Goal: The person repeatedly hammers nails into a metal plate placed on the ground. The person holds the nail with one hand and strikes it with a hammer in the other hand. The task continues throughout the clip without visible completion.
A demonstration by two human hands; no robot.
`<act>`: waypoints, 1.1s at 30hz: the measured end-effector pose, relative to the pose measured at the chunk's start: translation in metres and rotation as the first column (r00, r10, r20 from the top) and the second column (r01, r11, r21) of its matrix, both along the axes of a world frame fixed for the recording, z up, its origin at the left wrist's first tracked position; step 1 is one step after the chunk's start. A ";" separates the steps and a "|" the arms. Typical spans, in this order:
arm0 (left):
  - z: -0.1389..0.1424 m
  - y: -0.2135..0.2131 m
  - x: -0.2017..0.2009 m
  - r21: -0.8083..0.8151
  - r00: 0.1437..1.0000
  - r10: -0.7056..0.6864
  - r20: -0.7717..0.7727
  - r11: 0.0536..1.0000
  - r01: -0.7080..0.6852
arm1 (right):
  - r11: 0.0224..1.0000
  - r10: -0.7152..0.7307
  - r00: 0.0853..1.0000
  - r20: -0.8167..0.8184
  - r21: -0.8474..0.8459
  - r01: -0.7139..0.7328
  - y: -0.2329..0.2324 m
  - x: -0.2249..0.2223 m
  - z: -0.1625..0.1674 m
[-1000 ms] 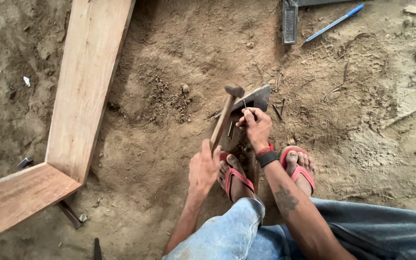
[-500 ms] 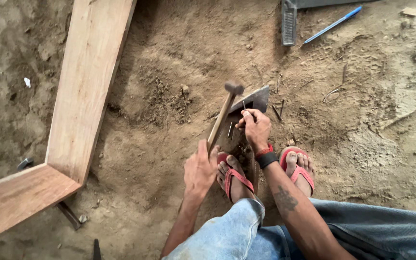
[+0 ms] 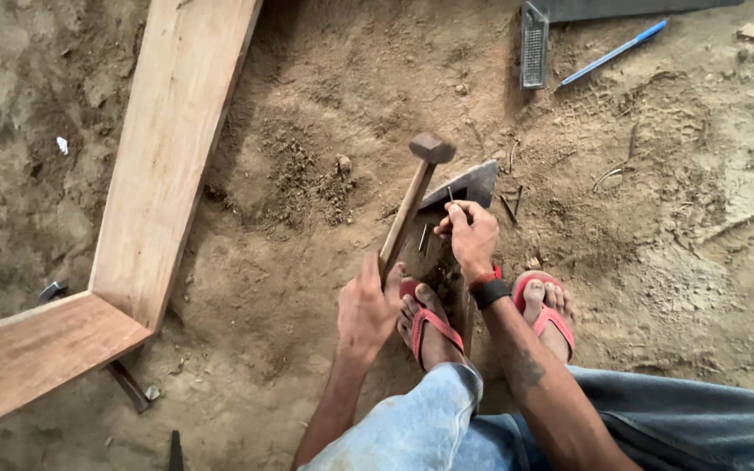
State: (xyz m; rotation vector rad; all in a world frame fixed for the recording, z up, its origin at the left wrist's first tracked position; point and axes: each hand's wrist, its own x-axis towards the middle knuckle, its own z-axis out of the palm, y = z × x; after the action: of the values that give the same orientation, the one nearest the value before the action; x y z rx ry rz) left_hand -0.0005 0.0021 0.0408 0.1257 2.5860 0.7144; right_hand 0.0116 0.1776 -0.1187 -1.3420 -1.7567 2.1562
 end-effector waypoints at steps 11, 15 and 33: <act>0.005 0.009 -0.015 -0.256 0.972 -0.033 0.231 0.962 0.094 | 0.994 -0.001 1.000 -0.001 0.106 0.001 -0.002 0.000 0.008; 0.019 -0.003 0.001 0.184 0.974 -0.037 -0.222 0.980 0.079 | 0.996 -0.053 0.999 0.000 0.067 0.053 -0.006 0.002 0.001; 0.010 0.014 0.004 0.440 0.953 0.045 -0.301 0.893 0.097 | 0.998 -0.031 0.999 0.012 0.054 0.030 -0.004 0.000 0.006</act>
State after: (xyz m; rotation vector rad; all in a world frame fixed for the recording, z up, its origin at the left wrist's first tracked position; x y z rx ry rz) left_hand 0.0035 0.0161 0.0509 0.4473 2.6389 1.3748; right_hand 0.0120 0.1737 -0.1124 -1.3644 -1.7739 2.0735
